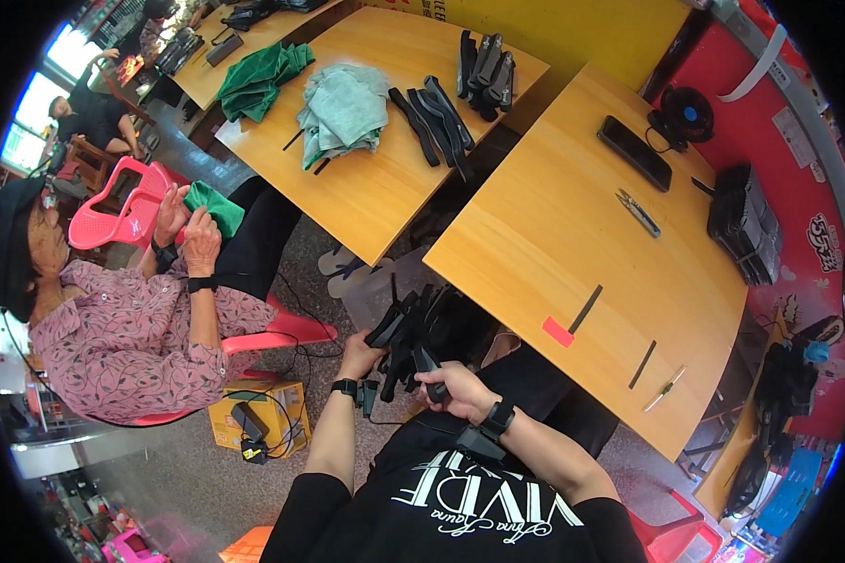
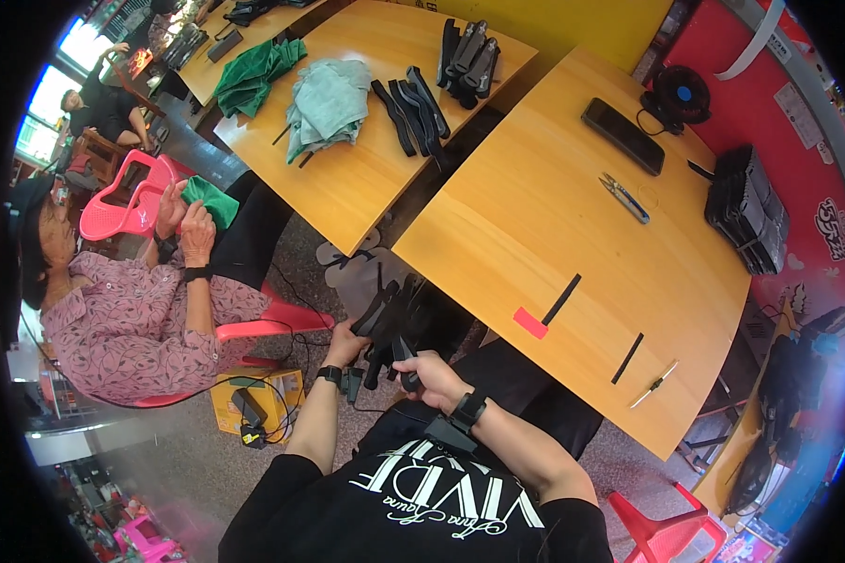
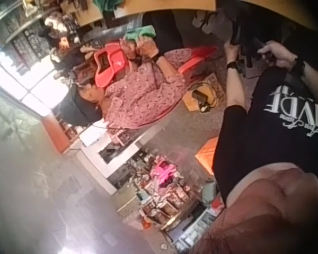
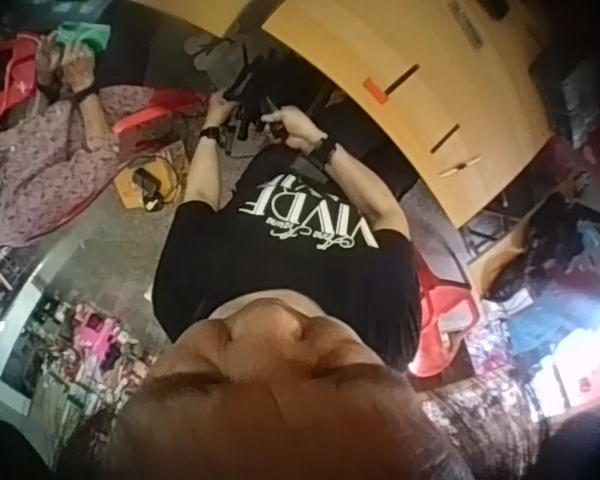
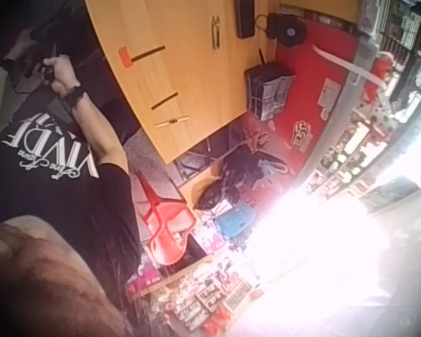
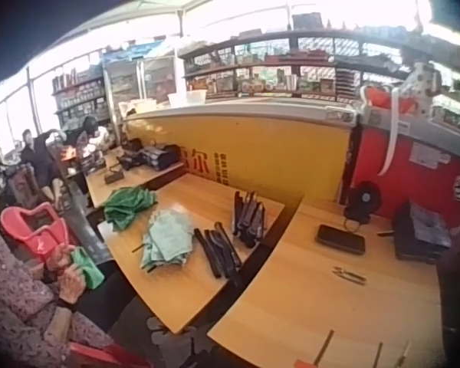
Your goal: Assembling black plastic components for a product at a workshop table.
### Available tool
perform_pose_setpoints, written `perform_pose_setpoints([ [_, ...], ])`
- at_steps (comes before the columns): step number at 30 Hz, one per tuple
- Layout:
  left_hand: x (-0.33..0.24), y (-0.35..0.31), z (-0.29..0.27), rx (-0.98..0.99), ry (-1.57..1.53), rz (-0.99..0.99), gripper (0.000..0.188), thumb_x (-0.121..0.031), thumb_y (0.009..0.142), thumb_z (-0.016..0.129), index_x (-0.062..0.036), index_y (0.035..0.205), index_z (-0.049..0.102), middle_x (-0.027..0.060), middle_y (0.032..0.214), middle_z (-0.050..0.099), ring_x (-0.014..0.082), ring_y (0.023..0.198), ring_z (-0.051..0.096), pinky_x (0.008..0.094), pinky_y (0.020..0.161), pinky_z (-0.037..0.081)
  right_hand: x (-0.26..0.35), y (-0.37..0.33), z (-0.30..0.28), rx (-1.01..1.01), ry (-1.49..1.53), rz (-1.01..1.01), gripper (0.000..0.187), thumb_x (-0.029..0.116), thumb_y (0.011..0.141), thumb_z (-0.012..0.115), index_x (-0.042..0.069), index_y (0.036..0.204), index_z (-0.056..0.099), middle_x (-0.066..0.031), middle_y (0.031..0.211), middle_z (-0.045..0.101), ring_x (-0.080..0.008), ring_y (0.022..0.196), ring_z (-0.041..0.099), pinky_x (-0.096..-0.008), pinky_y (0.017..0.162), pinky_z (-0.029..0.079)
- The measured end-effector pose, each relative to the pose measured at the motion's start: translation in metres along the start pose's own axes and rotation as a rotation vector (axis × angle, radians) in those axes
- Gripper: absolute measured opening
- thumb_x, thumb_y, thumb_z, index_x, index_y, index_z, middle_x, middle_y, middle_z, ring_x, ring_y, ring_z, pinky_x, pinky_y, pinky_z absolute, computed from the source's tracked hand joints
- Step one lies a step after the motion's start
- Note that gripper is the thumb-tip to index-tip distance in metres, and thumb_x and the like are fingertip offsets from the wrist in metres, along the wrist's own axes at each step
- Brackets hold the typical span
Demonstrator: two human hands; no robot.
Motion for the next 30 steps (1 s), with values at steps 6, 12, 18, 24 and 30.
perform_pose_setpoints([
  [6, -0.024, 0.007, 0.008, -0.093, 0.260, 0.163, 0.031, -0.015, 0.069, 0.075, -0.0012, 0.094, 0.065, 0.0176, 0.081, 0.069, 0.0310, 0.079, 0.068, 0.0371, 0.070, 0.050, 0.003, -0.029, 0.001, 0.026, 0.071, 0.008, 0.016, 0.008, 0.091, 0.056, -0.004, 0.102, 0.055, -0.0081, 0.073, 0.055, -0.0145, 0.059, 0.048, -0.0256, 0.048, 0.036],
  [12, -0.031, 0.017, 0.013, -0.100, 0.314, 0.204, 0.030, -0.015, 0.069, 0.072, -0.0010, 0.093, 0.064, 0.0222, 0.085, 0.067, 0.0399, 0.087, 0.065, 0.0412, 0.073, 0.050, 0.009, -0.082, 0.012, 0.131, 0.050, 0.009, 0.017, 0.009, 0.092, 0.055, -0.004, 0.103, 0.054, -0.0066, 0.067, 0.053, -0.0116, 0.051, 0.044, -0.0238, 0.044, 0.033],
  [18, -0.044, 0.031, 0.014, -0.141, 0.442, 0.203, 0.036, -0.018, 0.066, 0.075, -0.0011, 0.097, 0.066, 0.0249, 0.089, 0.066, 0.0415, 0.092, 0.064, 0.0445, 0.077, 0.050, 0.003, -0.103, -0.014, 0.065, -0.023, 0.033, 0.018, 0.007, 0.092, 0.056, -0.004, 0.106, 0.054, -0.0065, 0.065, 0.054, -0.0114, 0.051, 0.045, -0.0233, 0.044, 0.034],
  [24, -0.053, 0.030, 0.026, -0.085, 0.439, 0.132, 0.038, -0.020, 0.066, 0.077, -0.0019, 0.098, 0.067, 0.0242, 0.090, 0.067, 0.0412, 0.091, 0.064, 0.0444, 0.078, 0.050, 0.005, -0.119, -0.021, 0.027, -0.030, 0.004, 0.016, 0.010, 0.091, 0.058, -0.004, 0.100, 0.056, -0.0058, 0.068, 0.055, -0.0101, 0.050, 0.044, -0.0231, 0.041, 0.033],
  [30, -0.074, 0.027, 0.030, -0.059, 0.499, 0.179, 0.032, -0.015, 0.068, 0.072, -0.0032, 0.097, 0.067, 0.0242, 0.090, 0.067, 0.0410, 0.093, 0.064, 0.0458, 0.078, 0.050, 0.007, -0.140, -0.031, -0.007, -0.110, 0.018, 0.020, 0.007, 0.091, 0.056, -0.006, 0.107, 0.054, -0.0053, 0.065, 0.055, -0.0099, 0.049, 0.045, -0.0217, 0.042, 0.034],
])
Point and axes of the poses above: each hand's wrist, its own y-axis towards the middle knuckle, its own z-axis out of the palm, x = y × z, the point moved 6 cm from there along y, towards the middle knuckle
